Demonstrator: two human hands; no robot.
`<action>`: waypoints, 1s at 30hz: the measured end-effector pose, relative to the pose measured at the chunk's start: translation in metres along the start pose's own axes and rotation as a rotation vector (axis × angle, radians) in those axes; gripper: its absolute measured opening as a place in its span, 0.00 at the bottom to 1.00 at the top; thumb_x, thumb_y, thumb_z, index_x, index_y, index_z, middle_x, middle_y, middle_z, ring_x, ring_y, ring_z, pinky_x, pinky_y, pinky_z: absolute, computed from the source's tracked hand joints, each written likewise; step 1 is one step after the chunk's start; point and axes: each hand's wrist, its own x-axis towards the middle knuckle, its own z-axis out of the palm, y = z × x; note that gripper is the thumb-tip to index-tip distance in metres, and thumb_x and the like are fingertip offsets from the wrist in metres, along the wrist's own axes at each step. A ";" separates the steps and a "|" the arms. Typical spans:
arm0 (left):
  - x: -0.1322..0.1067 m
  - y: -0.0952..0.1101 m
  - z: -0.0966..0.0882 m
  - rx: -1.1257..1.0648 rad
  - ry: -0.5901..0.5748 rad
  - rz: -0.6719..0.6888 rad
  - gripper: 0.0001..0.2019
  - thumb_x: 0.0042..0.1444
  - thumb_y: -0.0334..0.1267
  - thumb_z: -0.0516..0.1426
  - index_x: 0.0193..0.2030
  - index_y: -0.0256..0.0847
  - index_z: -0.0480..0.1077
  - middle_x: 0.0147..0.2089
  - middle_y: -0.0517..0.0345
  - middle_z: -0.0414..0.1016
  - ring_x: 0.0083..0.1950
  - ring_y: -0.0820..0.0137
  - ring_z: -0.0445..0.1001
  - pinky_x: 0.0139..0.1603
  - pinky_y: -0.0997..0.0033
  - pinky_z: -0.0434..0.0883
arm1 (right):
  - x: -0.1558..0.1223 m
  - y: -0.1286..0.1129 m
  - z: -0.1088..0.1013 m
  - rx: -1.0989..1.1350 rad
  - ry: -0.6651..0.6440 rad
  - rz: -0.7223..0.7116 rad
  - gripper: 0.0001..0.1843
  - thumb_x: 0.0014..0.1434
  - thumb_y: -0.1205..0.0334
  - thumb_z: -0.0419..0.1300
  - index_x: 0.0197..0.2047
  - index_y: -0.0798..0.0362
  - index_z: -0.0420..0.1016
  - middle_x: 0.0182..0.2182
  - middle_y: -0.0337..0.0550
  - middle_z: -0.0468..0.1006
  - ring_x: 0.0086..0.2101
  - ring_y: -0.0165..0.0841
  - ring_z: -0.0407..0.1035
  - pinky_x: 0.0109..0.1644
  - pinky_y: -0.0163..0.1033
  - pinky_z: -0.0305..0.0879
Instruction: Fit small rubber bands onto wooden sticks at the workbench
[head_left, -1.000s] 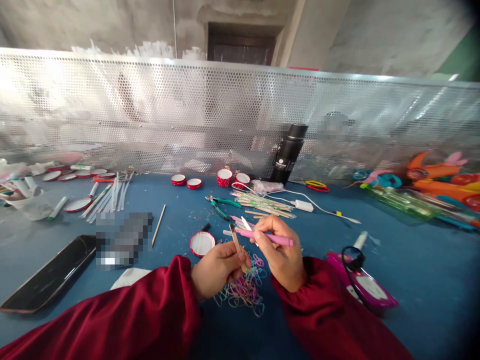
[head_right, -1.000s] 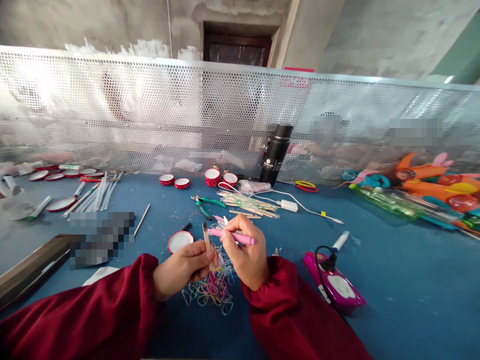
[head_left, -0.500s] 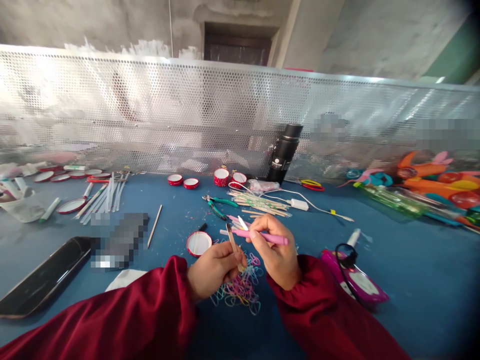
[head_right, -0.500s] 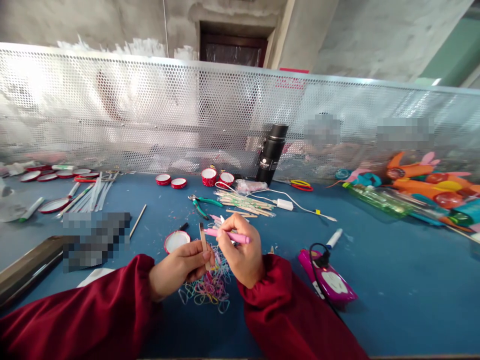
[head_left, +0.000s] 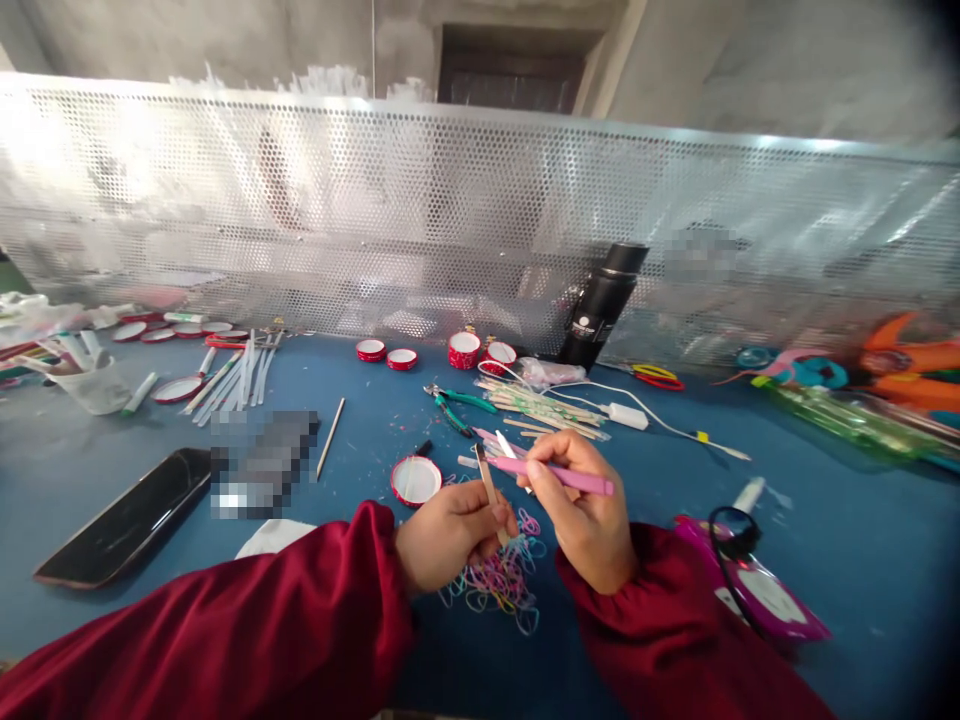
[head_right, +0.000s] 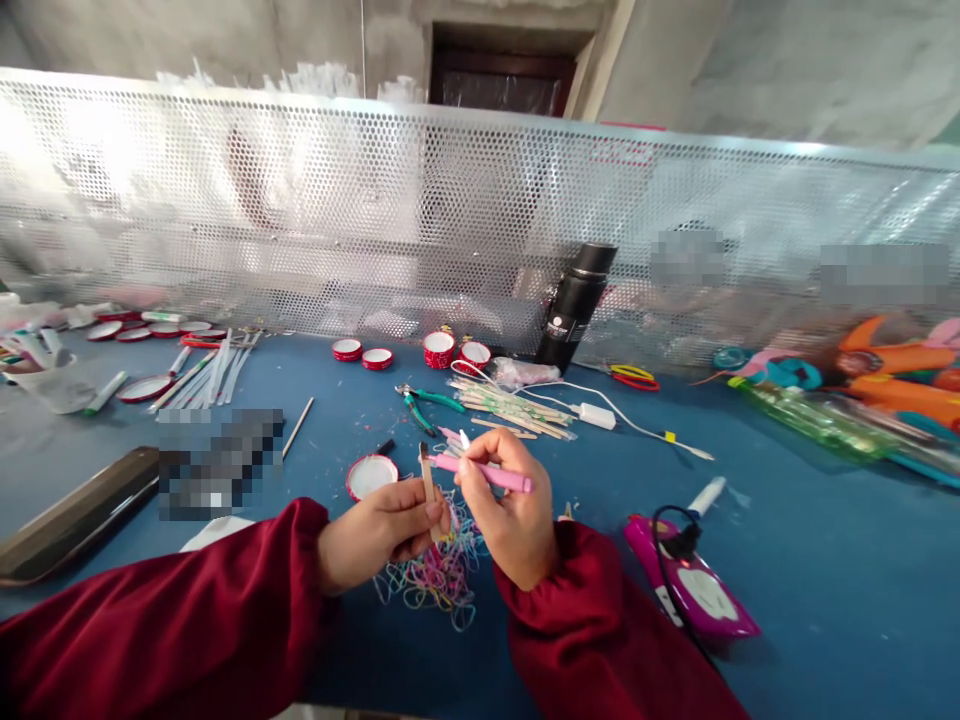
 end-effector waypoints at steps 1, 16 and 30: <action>0.000 0.000 0.000 0.002 0.000 -0.001 0.20 0.53 0.54 0.55 0.33 0.36 0.65 0.20 0.65 0.58 0.20 0.80 0.53 0.22 0.74 0.49 | 0.000 0.000 0.000 0.004 -0.004 0.003 0.05 0.59 0.59 0.56 0.34 0.51 0.66 0.26 0.37 0.72 0.27 0.31 0.69 0.32 0.36 0.64; 0.000 0.003 0.001 0.000 0.018 -0.001 0.20 0.52 0.55 0.55 0.32 0.36 0.65 0.20 0.65 0.58 0.19 0.81 0.53 0.22 0.74 0.48 | 0.001 0.001 -0.001 0.035 -0.017 0.024 0.09 0.61 0.56 0.57 0.31 0.52 0.67 0.22 0.34 0.69 0.23 0.27 0.65 0.29 0.34 0.61; -0.003 0.005 0.003 0.007 0.007 -0.004 0.20 0.52 0.55 0.55 0.32 0.36 0.64 0.19 0.66 0.58 0.19 0.81 0.52 0.21 0.75 0.48 | 0.000 0.003 -0.002 0.108 -0.034 0.010 0.10 0.62 0.57 0.56 0.30 0.51 0.66 0.21 0.35 0.68 0.24 0.28 0.64 0.31 0.36 0.59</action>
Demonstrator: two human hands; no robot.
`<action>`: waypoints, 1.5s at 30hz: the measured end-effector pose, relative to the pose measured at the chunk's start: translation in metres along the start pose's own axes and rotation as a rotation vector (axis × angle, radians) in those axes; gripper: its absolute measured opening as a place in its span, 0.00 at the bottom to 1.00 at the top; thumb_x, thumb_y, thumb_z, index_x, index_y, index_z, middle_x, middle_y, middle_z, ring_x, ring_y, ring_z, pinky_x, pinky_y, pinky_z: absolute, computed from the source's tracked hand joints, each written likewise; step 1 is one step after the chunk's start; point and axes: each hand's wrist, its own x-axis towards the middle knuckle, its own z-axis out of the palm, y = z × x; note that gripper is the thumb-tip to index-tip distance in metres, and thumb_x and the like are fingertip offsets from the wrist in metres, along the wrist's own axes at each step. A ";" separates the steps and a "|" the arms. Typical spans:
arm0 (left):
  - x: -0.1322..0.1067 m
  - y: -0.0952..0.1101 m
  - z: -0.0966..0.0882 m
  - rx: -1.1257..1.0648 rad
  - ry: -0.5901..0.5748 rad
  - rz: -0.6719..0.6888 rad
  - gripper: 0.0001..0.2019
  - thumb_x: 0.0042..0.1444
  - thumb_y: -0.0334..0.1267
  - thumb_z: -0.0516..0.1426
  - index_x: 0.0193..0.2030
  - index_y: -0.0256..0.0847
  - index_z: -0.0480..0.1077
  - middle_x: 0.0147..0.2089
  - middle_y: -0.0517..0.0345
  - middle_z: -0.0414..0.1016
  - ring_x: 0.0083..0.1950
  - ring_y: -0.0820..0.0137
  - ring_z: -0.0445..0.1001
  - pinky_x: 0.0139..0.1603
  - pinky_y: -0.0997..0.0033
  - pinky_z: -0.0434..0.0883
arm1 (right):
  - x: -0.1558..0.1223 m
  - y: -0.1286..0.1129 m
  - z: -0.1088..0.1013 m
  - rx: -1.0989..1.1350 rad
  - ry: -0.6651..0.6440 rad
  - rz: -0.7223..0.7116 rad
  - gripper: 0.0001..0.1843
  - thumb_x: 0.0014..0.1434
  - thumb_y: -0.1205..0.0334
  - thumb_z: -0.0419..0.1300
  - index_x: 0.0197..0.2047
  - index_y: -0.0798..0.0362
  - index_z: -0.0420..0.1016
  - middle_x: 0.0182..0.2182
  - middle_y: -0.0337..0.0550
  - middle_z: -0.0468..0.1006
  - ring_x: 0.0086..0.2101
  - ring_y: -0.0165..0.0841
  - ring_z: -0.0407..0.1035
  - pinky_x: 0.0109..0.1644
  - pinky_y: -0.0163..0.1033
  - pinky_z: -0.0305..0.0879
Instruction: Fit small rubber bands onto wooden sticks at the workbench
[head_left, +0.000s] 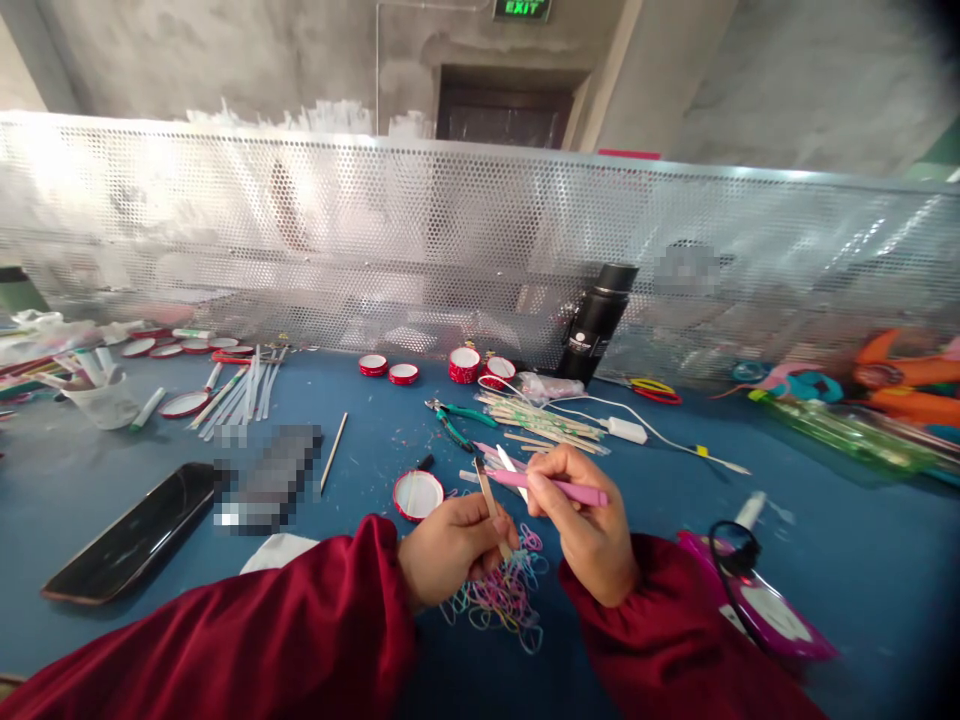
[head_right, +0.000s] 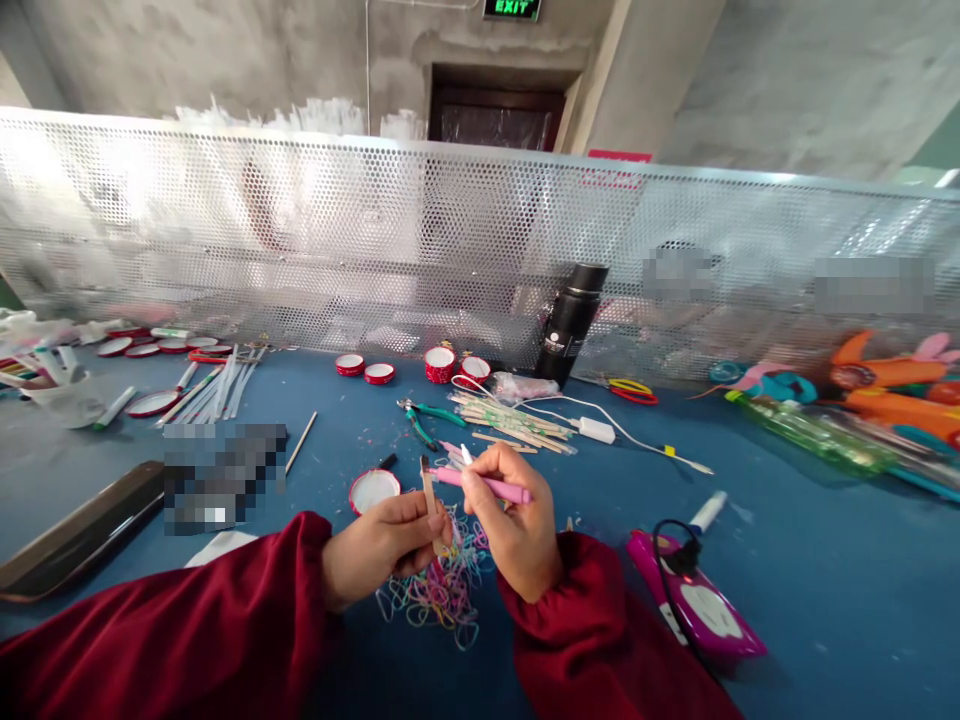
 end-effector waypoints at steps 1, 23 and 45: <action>0.000 0.000 0.000 0.000 0.000 -0.001 0.20 0.52 0.55 0.55 0.32 0.36 0.64 0.19 0.66 0.58 0.19 0.81 0.52 0.21 0.75 0.48 | 0.000 -0.001 0.000 -0.005 0.001 -0.003 0.10 0.62 0.57 0.56 0.30 0.51 0.66 0.21 0.35 0.68 0.25 0.28 0.64 0.31 0.36 0.60; 0.002 -0.005 -0.002 0.003 0.012 -0.021 0.20 0.53 0.55 0.55 0.33 0.36 0.65 0.20 0.66 0.58 0.19 0.80 0.54 0.22 0.75 0.49 | 0.000 -0.001 0.001 0.016 0.007 -0.016 0.09 0.62 0.59 0.55 0.30 0.51 0.67 0.21 0.34 0.68 0.25 0.28 0.64 0.33 0.36 0.60; 0.000 -0.005 0.001 -0.029 0.004 -0.030 0.18 0.54 0.53 0.55 0.33 0.36 0.65 0.20 0.66 0.58 0.20 0.80 0.54 0.22 0.75 0.49 | -0.001 -0.004 0.001 0.020 0.012 0.009 0.10 0.62 0.58 0.55 0.30 0.51 0.66 0.21 0.36 0.68 0.26 0.30 0.63 0.32 0.36 0.59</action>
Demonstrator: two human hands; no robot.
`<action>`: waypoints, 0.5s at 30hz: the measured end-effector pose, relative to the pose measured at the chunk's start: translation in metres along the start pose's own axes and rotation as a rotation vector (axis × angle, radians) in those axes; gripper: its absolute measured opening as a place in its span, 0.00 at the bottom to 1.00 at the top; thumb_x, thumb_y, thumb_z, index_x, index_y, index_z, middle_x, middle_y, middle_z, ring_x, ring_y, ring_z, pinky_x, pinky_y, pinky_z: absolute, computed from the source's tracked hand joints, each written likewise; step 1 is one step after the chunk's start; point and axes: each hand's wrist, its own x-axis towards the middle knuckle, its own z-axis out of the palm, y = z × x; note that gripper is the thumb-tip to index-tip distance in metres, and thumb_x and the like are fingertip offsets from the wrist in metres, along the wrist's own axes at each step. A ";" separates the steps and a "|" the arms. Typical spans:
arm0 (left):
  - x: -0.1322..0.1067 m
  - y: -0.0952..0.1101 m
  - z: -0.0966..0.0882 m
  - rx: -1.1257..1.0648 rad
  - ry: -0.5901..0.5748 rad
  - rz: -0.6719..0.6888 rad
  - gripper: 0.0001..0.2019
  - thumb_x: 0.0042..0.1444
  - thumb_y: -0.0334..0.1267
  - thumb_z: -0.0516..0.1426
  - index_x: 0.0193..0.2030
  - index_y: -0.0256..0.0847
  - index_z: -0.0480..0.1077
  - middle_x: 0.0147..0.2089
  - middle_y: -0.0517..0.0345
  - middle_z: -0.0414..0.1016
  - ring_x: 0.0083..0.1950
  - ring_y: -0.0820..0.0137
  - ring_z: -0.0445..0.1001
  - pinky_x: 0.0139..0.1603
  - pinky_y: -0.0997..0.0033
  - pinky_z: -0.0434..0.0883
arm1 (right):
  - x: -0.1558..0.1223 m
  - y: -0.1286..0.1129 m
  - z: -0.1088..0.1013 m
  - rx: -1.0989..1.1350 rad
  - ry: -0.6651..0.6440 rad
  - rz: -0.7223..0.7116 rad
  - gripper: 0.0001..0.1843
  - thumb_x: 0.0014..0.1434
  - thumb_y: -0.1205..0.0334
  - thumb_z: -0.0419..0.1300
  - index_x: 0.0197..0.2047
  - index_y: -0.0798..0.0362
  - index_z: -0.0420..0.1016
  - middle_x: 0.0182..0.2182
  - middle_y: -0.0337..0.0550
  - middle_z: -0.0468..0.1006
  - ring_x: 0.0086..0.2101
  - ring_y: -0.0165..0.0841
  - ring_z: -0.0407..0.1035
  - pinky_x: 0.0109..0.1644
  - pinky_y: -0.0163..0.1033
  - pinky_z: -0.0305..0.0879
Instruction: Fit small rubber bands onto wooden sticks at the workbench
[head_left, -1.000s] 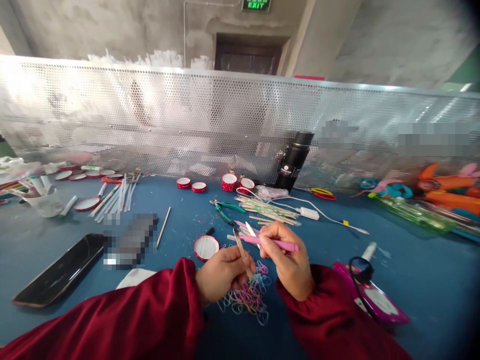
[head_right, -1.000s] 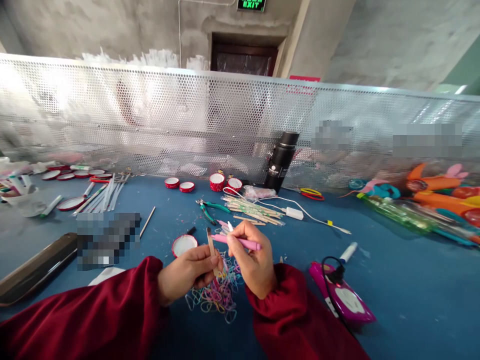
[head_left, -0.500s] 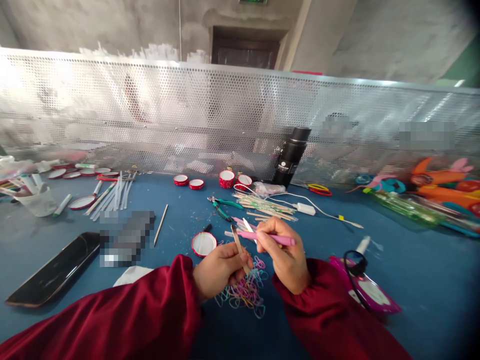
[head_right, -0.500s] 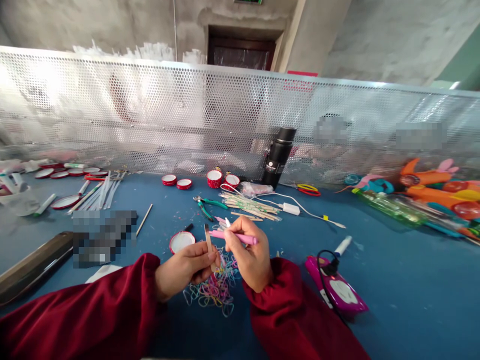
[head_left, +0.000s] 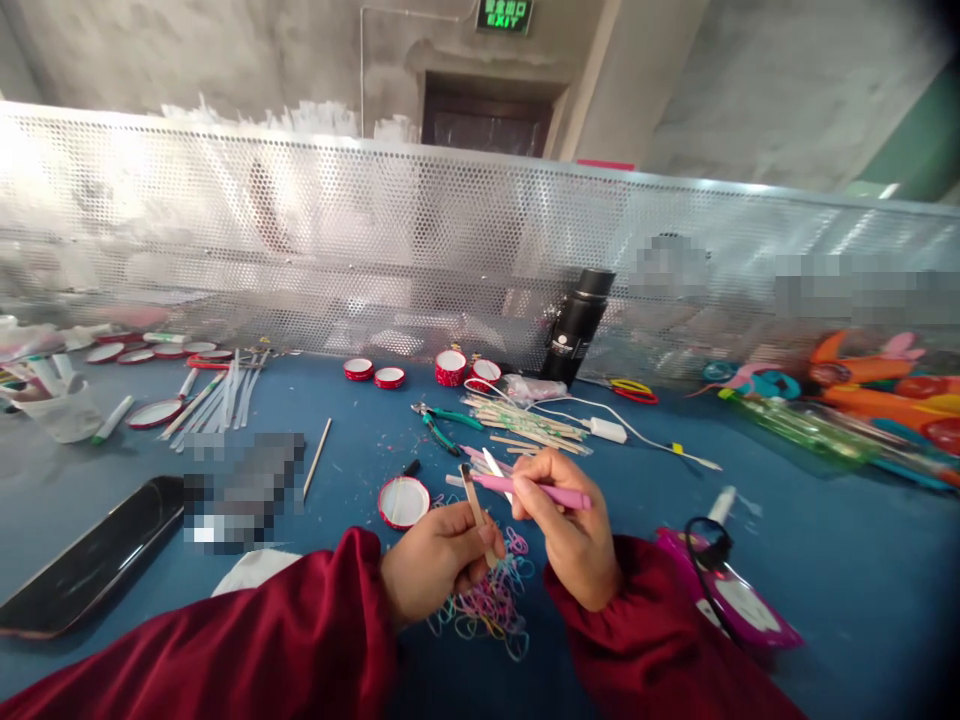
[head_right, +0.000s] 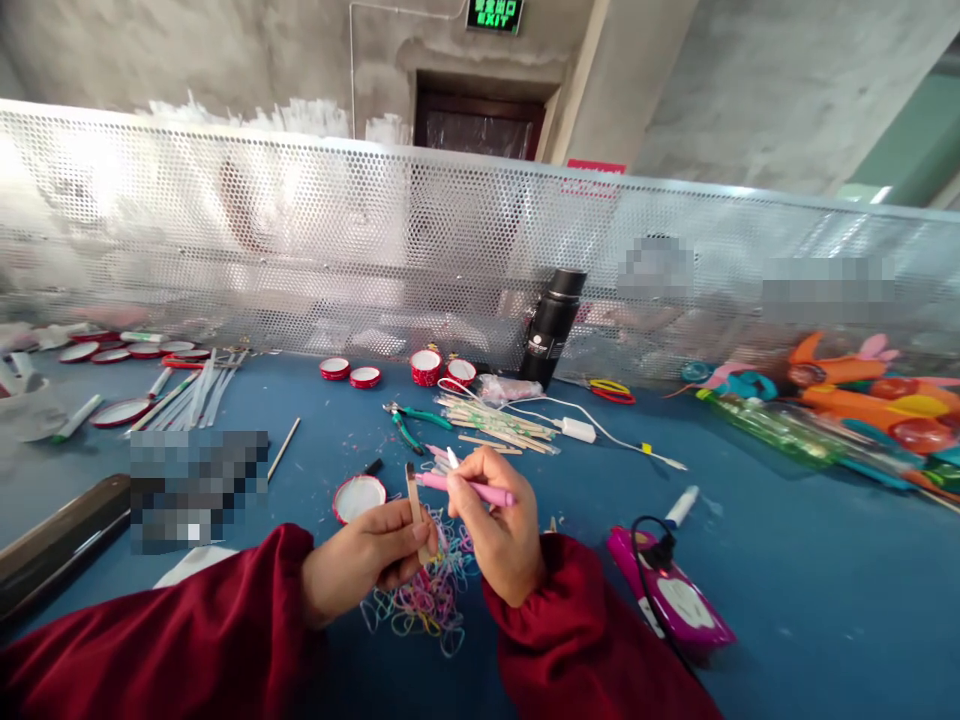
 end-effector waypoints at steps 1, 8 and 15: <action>0.000 0.000 0.000 0.001 -0.001 0.005 0.18 0.54 0.52 0.55 0.33 0.36 0.65 0.20 0.65 0.58 0.20 0.80 0.54 0.22 0.75 0.49 | 0.000 0.000 0.000 -0.005 0.000 -0.005 0.10 0.62 0.58 0.55 0.29 0.51 0.66 0.21 0.36 0.68 0.26 0.30 0.63 0.33 0.36 0.59; 0.003 0.001 -0.001 -0.006 0.016 -0.005 0.19 0.52 0.54 0.56 0.32 0.36 0.65 0.19 0.65 0.59 0.18 0.80 0.53 0.22 0.74 0.49 | 0.004 0.000 -0.002 -0.044 -0.021 -0.029 0.12 0.62 0.58 0.55 0.27 0.51 0.66 0.21 0.36 0.68 0.27 0.30 0.64 0.34 0.37 0.60; 0.002 0.002 -0.001 0.020 0.011 -0.020 0.18 0.51 0.53 0.56 0.32 0.36 0.66 0.20 0.64 0.59 0.19 0.80 0.55 0.22 0.73 0.49 | 0.005 0.001 -0.003 -0.108 0.010 -0.026 0.13 0.61 0.56 0.55 0.26 0.50 0.65 0.20 0.37 0.67 0.26 0.31 0.65 0.31 0.36 0.61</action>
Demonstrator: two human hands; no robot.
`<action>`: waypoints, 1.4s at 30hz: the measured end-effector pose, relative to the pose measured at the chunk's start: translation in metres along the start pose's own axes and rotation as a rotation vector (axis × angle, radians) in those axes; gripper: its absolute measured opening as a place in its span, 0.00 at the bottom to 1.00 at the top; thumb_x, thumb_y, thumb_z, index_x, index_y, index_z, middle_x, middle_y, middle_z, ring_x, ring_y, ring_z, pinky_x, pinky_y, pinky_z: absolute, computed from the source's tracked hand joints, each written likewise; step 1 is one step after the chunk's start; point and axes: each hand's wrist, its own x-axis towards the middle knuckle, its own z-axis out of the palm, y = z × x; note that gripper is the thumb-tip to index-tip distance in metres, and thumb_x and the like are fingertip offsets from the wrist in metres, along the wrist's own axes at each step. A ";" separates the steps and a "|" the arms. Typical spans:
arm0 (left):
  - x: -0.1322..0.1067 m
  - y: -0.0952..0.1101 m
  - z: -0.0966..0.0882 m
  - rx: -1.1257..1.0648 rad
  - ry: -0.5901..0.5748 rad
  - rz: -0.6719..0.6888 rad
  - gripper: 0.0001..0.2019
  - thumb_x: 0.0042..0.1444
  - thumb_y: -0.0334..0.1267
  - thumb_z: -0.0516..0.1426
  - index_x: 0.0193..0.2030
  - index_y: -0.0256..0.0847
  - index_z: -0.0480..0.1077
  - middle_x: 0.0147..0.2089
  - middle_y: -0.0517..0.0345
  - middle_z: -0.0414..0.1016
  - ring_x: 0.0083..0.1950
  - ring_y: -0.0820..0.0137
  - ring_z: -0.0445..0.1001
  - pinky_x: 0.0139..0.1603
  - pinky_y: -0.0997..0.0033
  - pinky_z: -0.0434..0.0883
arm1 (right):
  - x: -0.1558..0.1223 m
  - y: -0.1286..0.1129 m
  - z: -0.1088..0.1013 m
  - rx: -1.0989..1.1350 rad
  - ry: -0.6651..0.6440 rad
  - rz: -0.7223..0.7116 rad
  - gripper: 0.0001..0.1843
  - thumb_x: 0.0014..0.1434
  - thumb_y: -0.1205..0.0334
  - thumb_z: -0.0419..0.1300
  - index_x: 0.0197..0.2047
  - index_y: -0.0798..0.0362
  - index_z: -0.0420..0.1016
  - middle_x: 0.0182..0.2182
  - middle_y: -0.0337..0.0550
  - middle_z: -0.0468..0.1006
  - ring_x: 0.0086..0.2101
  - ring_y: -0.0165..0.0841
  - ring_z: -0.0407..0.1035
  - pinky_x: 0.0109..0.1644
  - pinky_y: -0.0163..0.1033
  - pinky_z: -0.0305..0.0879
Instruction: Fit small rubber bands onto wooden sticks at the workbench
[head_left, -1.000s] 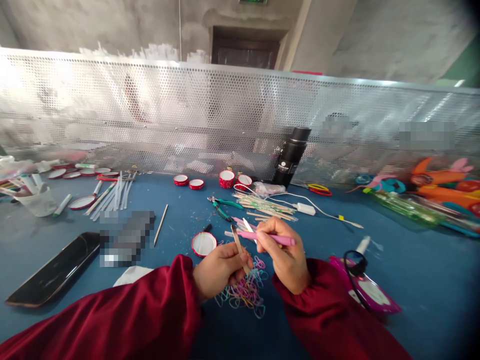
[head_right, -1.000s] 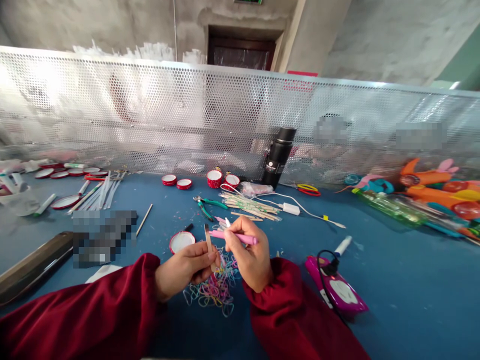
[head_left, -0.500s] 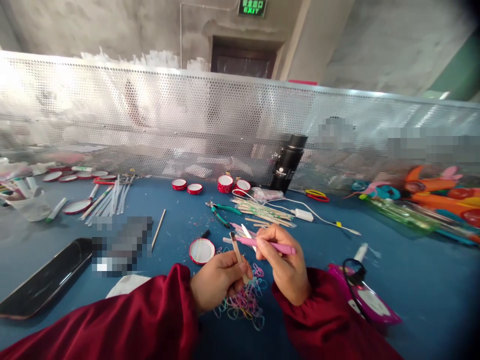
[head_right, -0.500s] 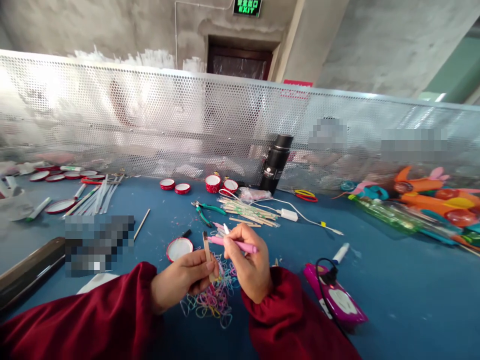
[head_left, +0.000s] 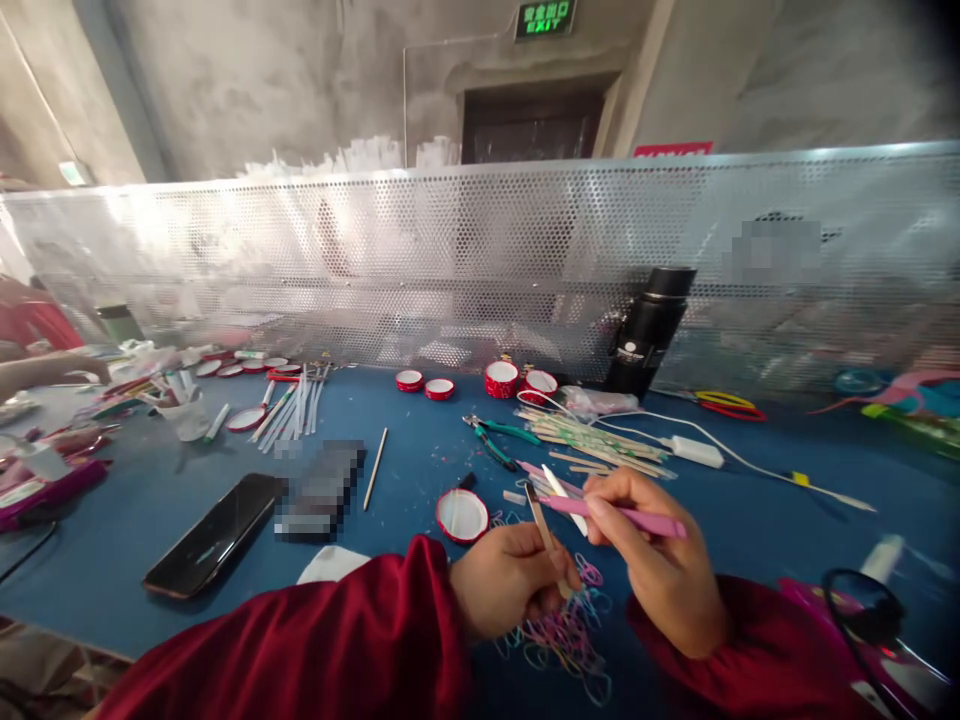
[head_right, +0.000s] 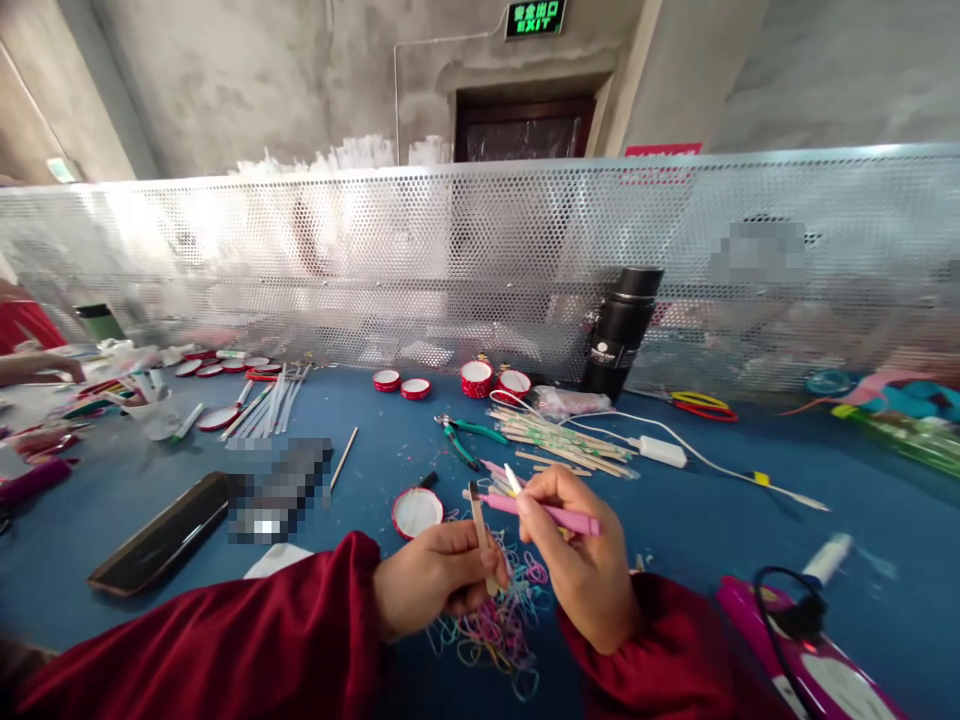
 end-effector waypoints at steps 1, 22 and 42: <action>0.000 -0.001 0.000 -0.006 -0.003 0.003 0.18 0.51 0.53 0.56 0.32 0.36 0.66 0.19 0.64 0.59 0.19 0.80 0.55 0.22 0.73 0.49 | 0.000 0.000 0.000 -0.004 -0.001 0.004 0.14 0.61 0.56 0.55 0.26 0.51 0.65 0.20 0.37 0.67 0.26 0.31 0.65 0.31 0.36 0.61; 0.001 -0.003 -0.003 0.008 -0.012 0.039 0.17 0.52 0.50 0.56 0.32 0.36 0.67 0.20 0.63 0.59 0.20 0.79 0.55 0.23 0.73 0.49 | 0.003 -0.007 -0.001 -0.012 -0.004 0.030 0.13 0.60 0.54 0.56 0.25 0.48 0.65 0.21 0.41 0.69 0.24 0.35 0.66 0.28 0.39 0.62; 0.002 0.000 -0.001 0.038 0.020 -0.007 0.15 0.52 0.48 0.55 0.31 0.36 0.67 0.19 0.63 0.60 0.19 0.79 0.56 0.23 0.74 0.52 | 0.003 0.002 -0.002 -0.045 -0.027 0.012 0.15 0.61 0.52 0.54 0.26 0.50 0.65 0.21 0.37 0.68 0.24 0.30 0.65 0.28 0.34 0.61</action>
